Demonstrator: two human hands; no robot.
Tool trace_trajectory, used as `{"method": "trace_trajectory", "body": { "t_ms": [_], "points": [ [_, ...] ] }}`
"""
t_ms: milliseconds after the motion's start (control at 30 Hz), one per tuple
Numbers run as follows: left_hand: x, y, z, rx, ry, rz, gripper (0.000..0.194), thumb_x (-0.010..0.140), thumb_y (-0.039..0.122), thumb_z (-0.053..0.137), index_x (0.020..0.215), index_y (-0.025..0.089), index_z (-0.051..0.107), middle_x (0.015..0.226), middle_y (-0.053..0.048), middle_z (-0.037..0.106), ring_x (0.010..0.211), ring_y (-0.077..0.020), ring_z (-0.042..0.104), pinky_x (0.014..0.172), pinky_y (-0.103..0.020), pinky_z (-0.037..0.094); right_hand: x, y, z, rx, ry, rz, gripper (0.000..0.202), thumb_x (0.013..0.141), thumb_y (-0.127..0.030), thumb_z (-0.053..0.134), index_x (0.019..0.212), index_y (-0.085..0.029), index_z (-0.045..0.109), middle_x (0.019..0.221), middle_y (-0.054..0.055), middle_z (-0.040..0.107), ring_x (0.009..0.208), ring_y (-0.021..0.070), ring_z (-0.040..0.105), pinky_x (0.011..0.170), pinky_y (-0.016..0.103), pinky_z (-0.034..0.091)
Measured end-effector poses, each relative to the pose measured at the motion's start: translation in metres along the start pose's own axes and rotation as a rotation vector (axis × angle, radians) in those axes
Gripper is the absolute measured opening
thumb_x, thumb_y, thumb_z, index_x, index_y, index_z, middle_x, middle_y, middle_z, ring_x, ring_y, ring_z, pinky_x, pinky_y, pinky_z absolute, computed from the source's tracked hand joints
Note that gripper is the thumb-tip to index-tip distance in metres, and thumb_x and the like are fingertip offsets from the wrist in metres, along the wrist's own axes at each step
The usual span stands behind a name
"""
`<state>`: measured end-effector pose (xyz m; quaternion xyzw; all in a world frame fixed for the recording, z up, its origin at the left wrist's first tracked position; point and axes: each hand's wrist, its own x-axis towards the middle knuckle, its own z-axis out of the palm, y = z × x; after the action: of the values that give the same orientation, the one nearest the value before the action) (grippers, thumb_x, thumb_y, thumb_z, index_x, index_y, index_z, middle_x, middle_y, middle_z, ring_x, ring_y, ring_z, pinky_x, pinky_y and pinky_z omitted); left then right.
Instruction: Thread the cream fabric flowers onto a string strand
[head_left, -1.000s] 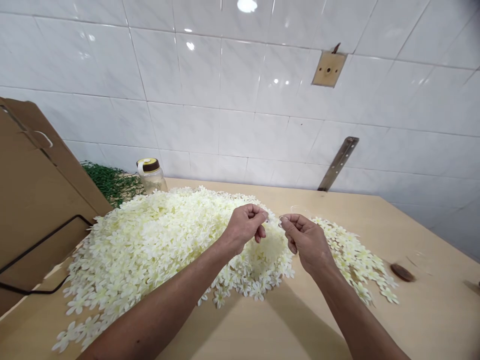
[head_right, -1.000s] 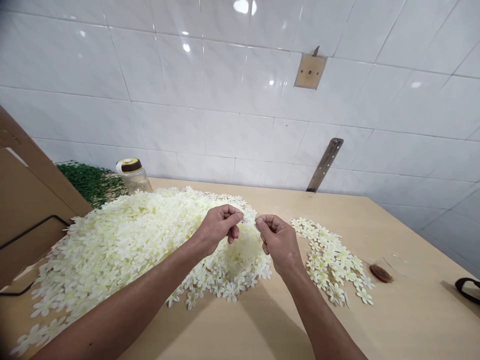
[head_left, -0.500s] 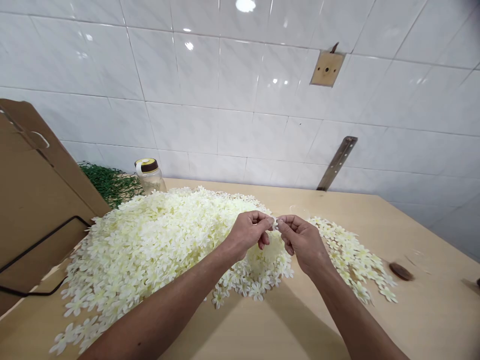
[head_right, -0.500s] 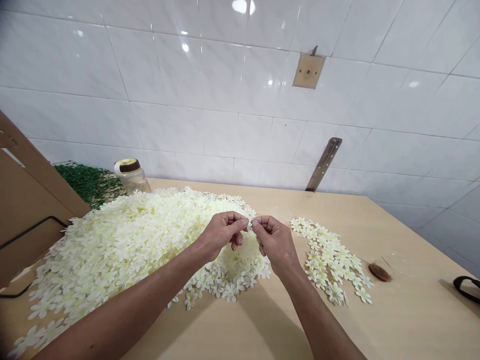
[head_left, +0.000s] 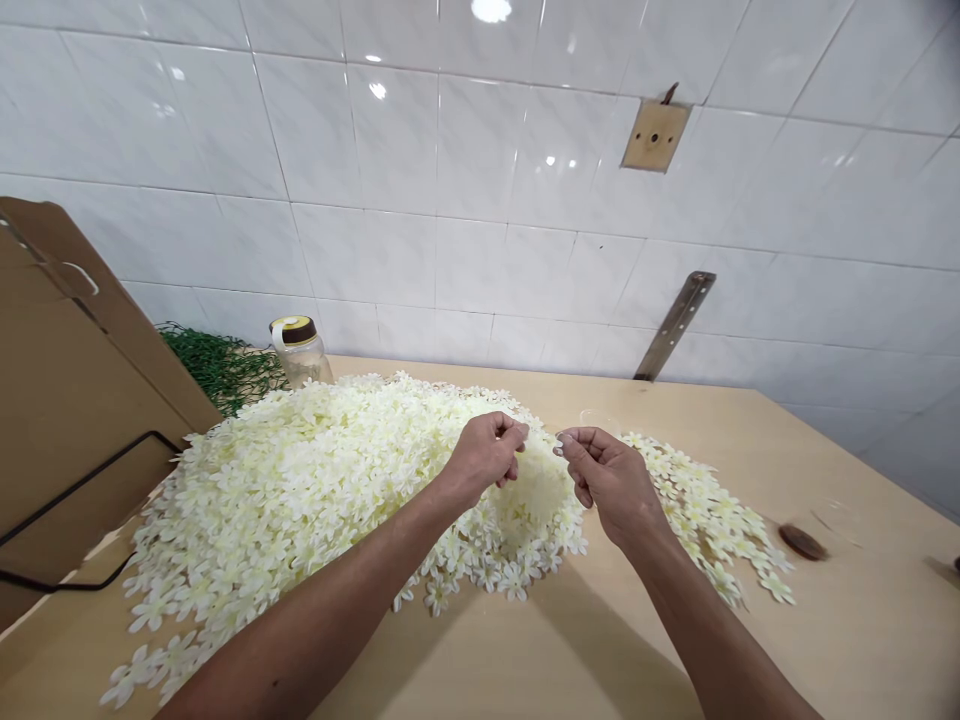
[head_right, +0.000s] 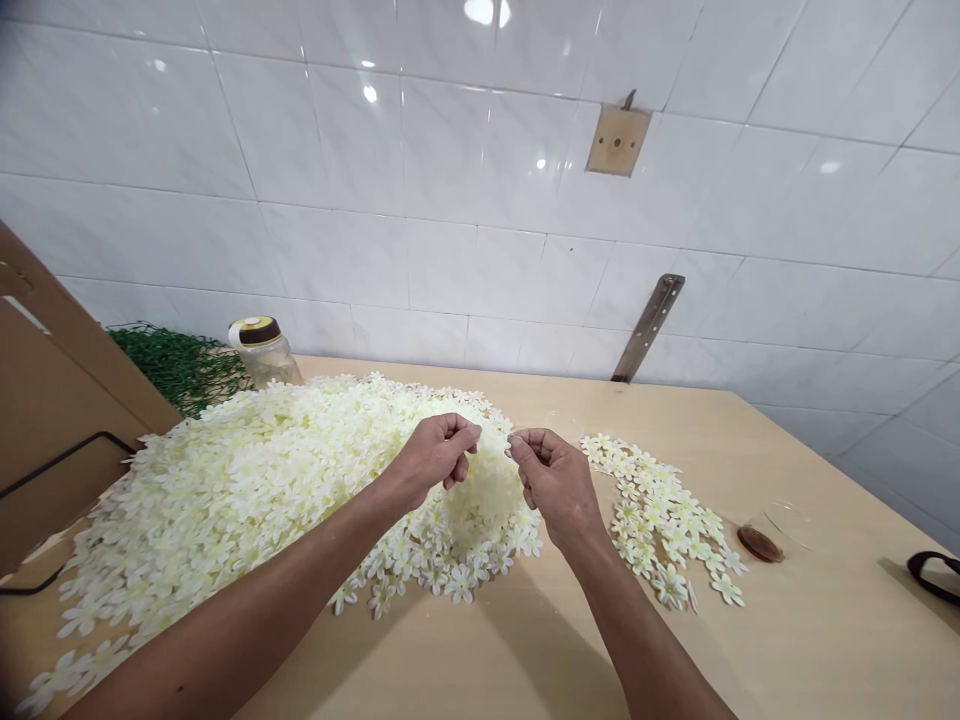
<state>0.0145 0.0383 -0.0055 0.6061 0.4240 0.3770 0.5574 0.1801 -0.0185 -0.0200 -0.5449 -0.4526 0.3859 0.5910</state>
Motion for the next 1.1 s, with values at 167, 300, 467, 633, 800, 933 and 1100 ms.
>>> {"method": "trace_trajectory", "body": {
  "t_ms": [167,300,467,633,800,933,1100],
  "points": [
    [-0.003,0.002,-0.005,0.288,0.255,0.235,0.016,0.079,0.028,0.068,0.089,0.018,0.061,0.083,-0.002,0.063,0.054,-0.0086,0.052,0.047,-0.02,0.038,-0.002,0.0,0.002,-0.05,0.014,0.004,0.039,0.07,-0.051,0.078,0.084,-0.017,0.066,0.051,-0.005,0.048,0.041,0.0074,0.036,0.034,0.02,0.03],
    [-0.016,0.003,0.007,0.22,-0.027,0.284,0.026,0.086,0.044,0.06,0.089,0.018,0.063,0.086,-0.004,0.065,0.054,-0.0085,0.054,0.047,-0.019,0.041,0.0,0.005,0.003,-0.08,0.02,-0.006,0.041,0.07,-0.053,0.078,0.086,-0.017,0.067,0.047,-0.005,0.048,0.037,0.0071,0.035,0.032,0.02,0.029],
    [-0.017,-0.004,0.016,0.093,-0.087,0.203,0.029,0.081,0.045,0.066,0.09,0.018,0.062,0.078,-0.002,0.063,0.049,-0.0095,0.057,0.039,-0.019,0.042,0.001,0.007,0.002,-0.051,0.003,0.0,0.04,0.073,-0.055,0.075,0.084,-0.017,0.067,0.045,-0.005,0.049,0.037,0.0078,0.037,0.032,0.02,0.03],
    [-0.01,-0.004,0.015,-0.009,-0.082,0.11,0.015,0.085,0.03,0.059,0.083,0.016,0.062,0.053,0.001,0.056,0.042,-0.0104,0.054,0.04,-0.021,0.046,0.0,0.001,0.0,-0.023,-0.026,0.028,0.041,0.073,-0.055,0.075,0.082,-0.016,0.068,0.046,-0.004,0.048,0.039,0.0076,0.037,0.034,0.02,0.031],
    [-0.008,-0.005,0.017,-0.125,-0.088,0.056,0.009,0.083,0.022,0.059,0.085,0.014,0.064,0.049,0.001,0.056,0.042,-0.0116,0.054,0.039,-0.022,0.046,-0.001,-0.004,0.002,0.026,-0.01,0.056,0.044,0.069,-0.056,0.078,0.08,-0.015,0.067,0.049,-0.005,0.045,0.043,0.0079,0.037,0.035,0.02,0.031],
    [-0.006,-0.007,0.017,-0.228,-0.127,0.029,0.009,0.08,0.017,0.059,0.086,0.013,0.065,0.05,-0.001,0.058,0.043,-0.0121,0.054,0.04,-0.022,0.045,-0.002,-0.004,0.004,0.026,-0.001,0.075,0.045,0.067,-0.057,0.078,0.081,-0.015,0.067,0.049,-0.005,0.044,0.044,0.008,0.036,0.034,0.019,0.03],
    [-0.005,-0.006,0.015,-0.275,-0.121,0.031,0.011,0.08,0.017,0.061,0.088,0.012,0.065,0.05,-0.001,0.058,0.044,-0.0118,0.054,0.041,-0.021,0.045,-0.002,-0.001,0.002,-0.028,-0.057,0.063,0.043,0.075,-0.058,0.073,0.08,-0.015,0.065,0.048,-0.005,0.044,0.041,0.007,0.034,0.035,0.019,0.03]
  ]
}}
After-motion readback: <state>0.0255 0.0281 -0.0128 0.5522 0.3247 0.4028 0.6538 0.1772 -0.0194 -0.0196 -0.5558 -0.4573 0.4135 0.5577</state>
